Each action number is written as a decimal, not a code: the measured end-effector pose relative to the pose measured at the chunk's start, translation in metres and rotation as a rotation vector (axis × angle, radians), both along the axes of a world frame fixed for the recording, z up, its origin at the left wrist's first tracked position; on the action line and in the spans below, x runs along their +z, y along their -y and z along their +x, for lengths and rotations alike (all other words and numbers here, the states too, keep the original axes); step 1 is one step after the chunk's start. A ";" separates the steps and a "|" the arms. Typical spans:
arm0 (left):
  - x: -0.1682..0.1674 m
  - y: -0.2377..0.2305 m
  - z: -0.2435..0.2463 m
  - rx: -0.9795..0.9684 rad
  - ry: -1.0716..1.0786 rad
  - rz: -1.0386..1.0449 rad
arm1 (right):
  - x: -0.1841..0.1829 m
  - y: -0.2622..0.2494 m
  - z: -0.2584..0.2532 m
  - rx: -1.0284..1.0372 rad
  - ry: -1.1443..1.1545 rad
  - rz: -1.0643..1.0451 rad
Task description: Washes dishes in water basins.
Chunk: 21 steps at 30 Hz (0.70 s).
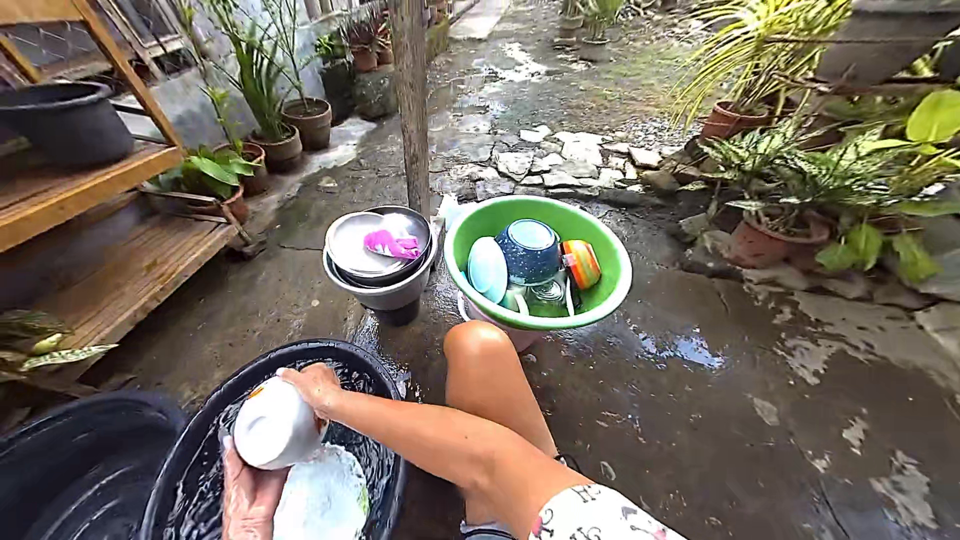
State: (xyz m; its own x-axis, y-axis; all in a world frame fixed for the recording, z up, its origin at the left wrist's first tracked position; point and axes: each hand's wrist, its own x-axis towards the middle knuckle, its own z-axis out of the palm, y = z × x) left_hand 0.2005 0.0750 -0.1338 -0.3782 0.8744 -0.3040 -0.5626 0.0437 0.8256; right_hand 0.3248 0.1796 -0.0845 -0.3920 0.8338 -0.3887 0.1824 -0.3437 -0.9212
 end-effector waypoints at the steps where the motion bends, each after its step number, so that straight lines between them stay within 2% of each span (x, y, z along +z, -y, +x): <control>1: 0.005 -0.001 -0.002 -0.017 -0.002 0.036 | 0.000 -0.005 0.000 -0.029 -0.042 0.014; 3: 0.011 -0.001 -0.007 -0.036 0.029 0.178 | 0.008 -0.009 0.003 -0.073 -0.183 0.072; 5: 0.017 -0.002 -0.008 -0.043 0.021 0.188 | 0.013 -0.006 0.005 -0.090 -0.275 0.081; 8: 0.018 0.002 -0.005 -0.106 -0.041 0.126 | 0.011 -0.007 0.008 -0.114 -0.187 -0.048; 12: 0.012 0.001 -0.008 -0.128 0.109 0.237 | 0.025 -0.016 0.009 -0.116 -0.241 -0.042; 16: 0.004 -0.004 -0.006 -0.160 0.104 0.116 | 0.035 -0.023 0.014 -0.053 0.014 -0.006; 21: 0.007 -0.008 0.008 -0.180 0.116 0.145 | 0.043 -0.028 0.028 0.056 0.109 0.097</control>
State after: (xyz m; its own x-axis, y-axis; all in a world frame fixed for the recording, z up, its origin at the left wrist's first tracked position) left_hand 0.2083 0.0830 -0.1264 -0.1827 0.9620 -0.2031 -0.6479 0.0375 0.7608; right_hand 0.3526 0.2075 -0.0417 -0.3990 0.8473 -0.3505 0.2998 -0.2407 -0.9231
